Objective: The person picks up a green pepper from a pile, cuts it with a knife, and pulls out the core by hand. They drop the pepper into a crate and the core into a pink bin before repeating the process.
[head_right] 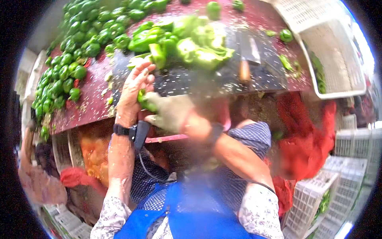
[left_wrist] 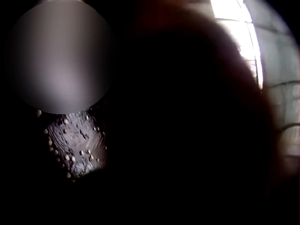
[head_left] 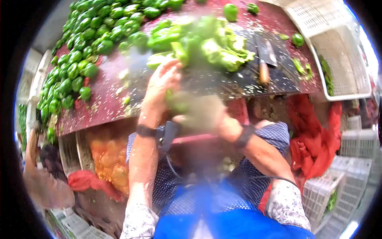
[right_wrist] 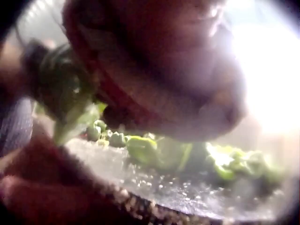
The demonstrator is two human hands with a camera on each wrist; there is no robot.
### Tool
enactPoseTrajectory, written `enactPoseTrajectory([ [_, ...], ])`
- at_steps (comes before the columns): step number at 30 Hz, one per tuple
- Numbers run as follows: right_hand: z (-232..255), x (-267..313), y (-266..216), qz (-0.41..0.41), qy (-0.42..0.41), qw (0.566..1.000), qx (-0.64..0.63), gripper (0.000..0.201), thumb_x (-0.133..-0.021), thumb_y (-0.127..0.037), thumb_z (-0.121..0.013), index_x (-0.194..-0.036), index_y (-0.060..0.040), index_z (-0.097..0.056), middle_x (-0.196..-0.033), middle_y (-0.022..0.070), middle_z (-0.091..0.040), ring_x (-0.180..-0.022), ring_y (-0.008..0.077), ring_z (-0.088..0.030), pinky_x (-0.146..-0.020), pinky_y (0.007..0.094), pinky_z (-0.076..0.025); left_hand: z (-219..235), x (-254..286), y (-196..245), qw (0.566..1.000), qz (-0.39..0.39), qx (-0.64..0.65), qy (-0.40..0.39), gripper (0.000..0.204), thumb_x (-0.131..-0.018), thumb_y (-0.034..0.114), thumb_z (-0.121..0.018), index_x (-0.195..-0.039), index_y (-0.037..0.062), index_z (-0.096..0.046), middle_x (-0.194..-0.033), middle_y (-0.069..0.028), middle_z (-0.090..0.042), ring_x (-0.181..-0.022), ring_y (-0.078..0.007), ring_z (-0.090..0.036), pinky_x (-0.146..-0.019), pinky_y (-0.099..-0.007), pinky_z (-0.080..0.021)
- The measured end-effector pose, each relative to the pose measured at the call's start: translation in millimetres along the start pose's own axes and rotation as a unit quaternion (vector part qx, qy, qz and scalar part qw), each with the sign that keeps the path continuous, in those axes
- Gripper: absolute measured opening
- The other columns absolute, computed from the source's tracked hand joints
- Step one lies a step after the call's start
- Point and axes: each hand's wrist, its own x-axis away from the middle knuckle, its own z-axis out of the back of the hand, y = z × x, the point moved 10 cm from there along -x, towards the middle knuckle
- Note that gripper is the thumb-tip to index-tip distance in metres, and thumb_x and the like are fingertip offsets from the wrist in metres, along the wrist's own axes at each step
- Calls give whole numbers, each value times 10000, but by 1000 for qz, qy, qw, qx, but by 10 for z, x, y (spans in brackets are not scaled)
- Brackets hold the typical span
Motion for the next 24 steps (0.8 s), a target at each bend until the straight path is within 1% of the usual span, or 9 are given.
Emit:
enactPoseTrajectory([
  [4,-23,-110,129,-11,17,999,39,152,-813,-293,-586,-887,-170,-635,-674,122,-627,-604,321,-638,-557,460,-500,44,-167,-101,998,-17,-31,-58,435,-957,146,-552,-1363,33,-446,-1332,-117,-527,-1081,-191,-577,-887,-285,-490],
  [5,148,-86,89,-16,15,999,28,176,-800,-315,-584,-862,-164,-650,-664,148,-623,-626,342,-640,-578,470,-504,-264,62,142,976,-89,-184,-74,463,-993,201,-475,-1413,30,-384,-1392,-148,-474,-1253,-263,-487,-1020,-369,-425],
  [10,1355,522,335,-106,227,951,-183,261,-791,-266,-676,-940,-53,-697,-792,197,-673,-771,289,-684,-696,378,-529,68,-103,-34,974,20,150,-171,473,-1035,266,-383,-1444,34,-337,-1466,-150,-395,-1320,-253,-422,-1076,-387,-393],
  [12,1937,1075,612,-140,283,935,-163,217,-840,-213,-629,-963,-49,-700,-846,198,-687,-772,238,-683,-731,320,-549,-26,-113,-72,962,36,125,-240,466,-1033,267,-401,-1447,61,-347,-1457,-123,-413,-1304,-225,-438,-1056,-363,-411],
  [17,3240,3725,731,-254,504,823,-65,194,-893,-192,-584,-1022,-55,-634,-869,92,-642,-744,183,-622,-632,289,-511,-14,-172,-263,986,43,-28,-161,524,-976,321,-529,-1437,115,-391,-1397,-42,-480,-1157,-131,-507,-909,-234,-435],
  [20,3862,5599,550,-329,597,730,45,195,-914,-177,-565,-1058,-50,-603,-895,53,-625,-747,158,-599,-603,275,-497,162,-330,-412,985,67,-28,-155,512,-980,327,-520,-1434,125,-398,-1398,-46,-480,-1160,-142,-506,-922,-269,-424],
  [22,4076,6530,566,-476,524,680,191,214,-914,-165,-563,-1083,-37,-595,-928,61,-627,-776,152,-601,-625,271,-498,-95,-147,-297,987,54,-104,-107,506,-989,333,-494,-1432,110,-397,-1417,-95,-472,-1160,-210,-515,-965,-385,-407],
  [23,4124,6797,670,-532,462,668,238,224,-914,-158,-563,-1096,-31,-591,-945,65,-627,-790,149,-602,-635,269,-499,-117,-178,-273,979,15,-82,-184,513,-990,340,-495,-1424,85,-402,-1398,-124,-490,-1179,-245,-519,-969,-396,-410],
  [24,4210,6984,831,-572,398,663,273,235,-914,-152,-562,-1109,-24,-587,-962,68,-628,-804,145,-603,-646,267,-500,-224,-46,-131,987,4,-112,-111,519,-986,355,-505,-1408,65,-417,-1373,-145,-509,-1167,-265,-539,-970,-407,-415],
])
